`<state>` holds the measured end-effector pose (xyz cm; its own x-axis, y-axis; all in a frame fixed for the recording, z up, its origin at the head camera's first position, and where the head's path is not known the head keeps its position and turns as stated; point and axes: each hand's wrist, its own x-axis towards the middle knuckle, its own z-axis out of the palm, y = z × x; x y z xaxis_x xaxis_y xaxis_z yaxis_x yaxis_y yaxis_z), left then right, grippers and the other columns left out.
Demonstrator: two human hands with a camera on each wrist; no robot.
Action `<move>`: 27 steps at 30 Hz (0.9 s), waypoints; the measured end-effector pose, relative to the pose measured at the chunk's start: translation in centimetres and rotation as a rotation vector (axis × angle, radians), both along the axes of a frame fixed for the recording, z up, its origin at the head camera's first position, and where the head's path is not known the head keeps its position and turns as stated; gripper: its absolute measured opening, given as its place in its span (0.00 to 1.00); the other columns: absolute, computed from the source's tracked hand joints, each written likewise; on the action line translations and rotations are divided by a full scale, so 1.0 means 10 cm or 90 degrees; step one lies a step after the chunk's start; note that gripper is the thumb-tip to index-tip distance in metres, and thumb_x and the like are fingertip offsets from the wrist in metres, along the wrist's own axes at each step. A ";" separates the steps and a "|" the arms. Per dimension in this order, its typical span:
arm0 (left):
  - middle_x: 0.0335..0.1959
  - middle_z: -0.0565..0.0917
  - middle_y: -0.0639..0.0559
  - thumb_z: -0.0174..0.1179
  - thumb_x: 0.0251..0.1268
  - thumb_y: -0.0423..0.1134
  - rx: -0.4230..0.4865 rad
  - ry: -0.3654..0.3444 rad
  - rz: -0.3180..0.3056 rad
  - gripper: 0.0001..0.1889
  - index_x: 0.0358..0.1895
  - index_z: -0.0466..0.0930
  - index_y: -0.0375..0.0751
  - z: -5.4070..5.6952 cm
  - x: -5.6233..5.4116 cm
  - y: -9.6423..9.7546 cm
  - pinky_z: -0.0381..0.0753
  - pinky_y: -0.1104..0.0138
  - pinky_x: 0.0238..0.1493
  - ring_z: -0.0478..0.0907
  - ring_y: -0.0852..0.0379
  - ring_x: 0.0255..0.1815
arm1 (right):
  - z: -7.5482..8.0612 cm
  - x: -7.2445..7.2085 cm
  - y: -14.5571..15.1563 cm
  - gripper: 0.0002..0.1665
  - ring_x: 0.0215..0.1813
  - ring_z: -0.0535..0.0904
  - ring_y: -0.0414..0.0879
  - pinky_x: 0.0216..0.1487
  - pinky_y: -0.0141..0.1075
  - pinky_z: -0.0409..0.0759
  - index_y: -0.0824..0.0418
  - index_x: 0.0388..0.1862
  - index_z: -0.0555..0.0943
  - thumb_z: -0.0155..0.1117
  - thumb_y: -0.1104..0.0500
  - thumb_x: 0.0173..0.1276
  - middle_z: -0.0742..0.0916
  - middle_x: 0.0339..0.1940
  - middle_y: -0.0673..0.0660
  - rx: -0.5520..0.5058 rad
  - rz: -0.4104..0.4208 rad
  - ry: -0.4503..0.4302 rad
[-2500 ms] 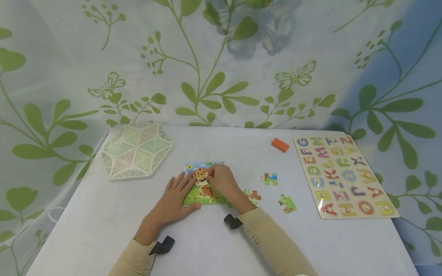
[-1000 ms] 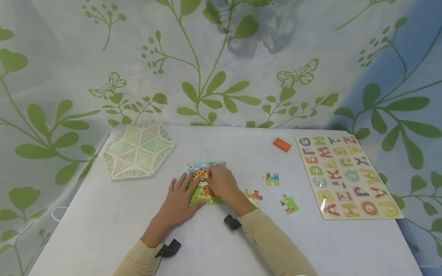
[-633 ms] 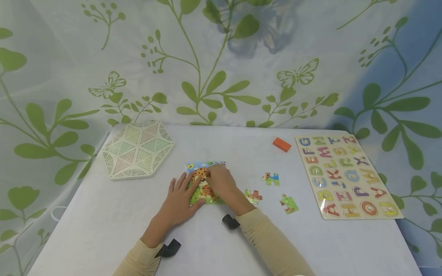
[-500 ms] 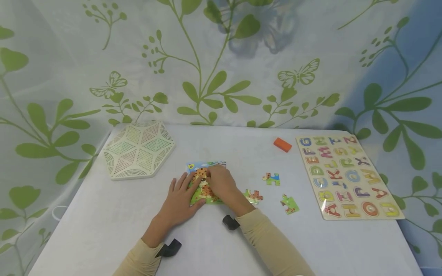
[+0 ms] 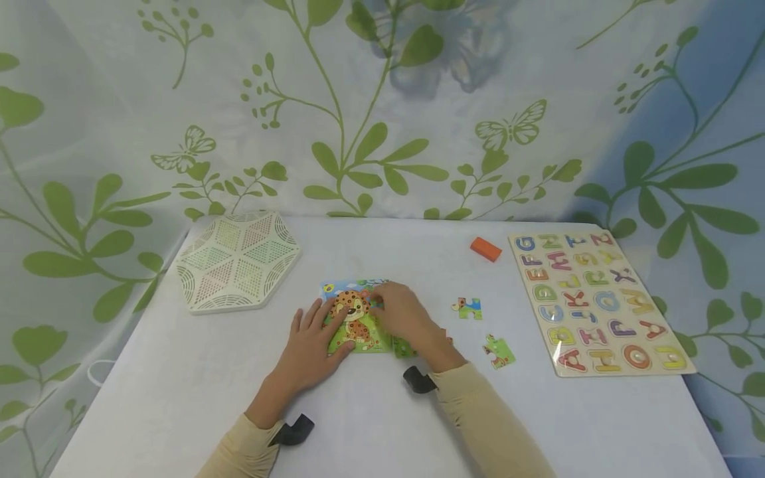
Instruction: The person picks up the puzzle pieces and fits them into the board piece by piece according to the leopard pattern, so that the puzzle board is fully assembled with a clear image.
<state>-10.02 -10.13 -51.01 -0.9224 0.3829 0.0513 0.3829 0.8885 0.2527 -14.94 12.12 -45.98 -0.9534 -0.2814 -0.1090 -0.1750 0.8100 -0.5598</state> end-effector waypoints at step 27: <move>0.84 0.55 0.48 0.48 0.73 0.69 0.008 0.004 0.013 0.37 0.81 0.59 0.60 -0.13 -0.05 0.00 0.47 0.34 0.79 0.49 0.40 0.84 | -0.07 0.19 1.62 0.22 0.46 0.78 0.56 0.47 0.51 0.79 0.64 0.49 0.80 0.76 0.53 0.63 0.84 0.48 0.65 0.052 -0.123 -0.068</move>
<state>-10.55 -10.16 -52.30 -0.9298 0.3629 0.0618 0.3660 0.8932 0.2612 -13.08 28.35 -46.67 -0.9706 -0.0808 -0.2268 0.0442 0.8661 -0.4979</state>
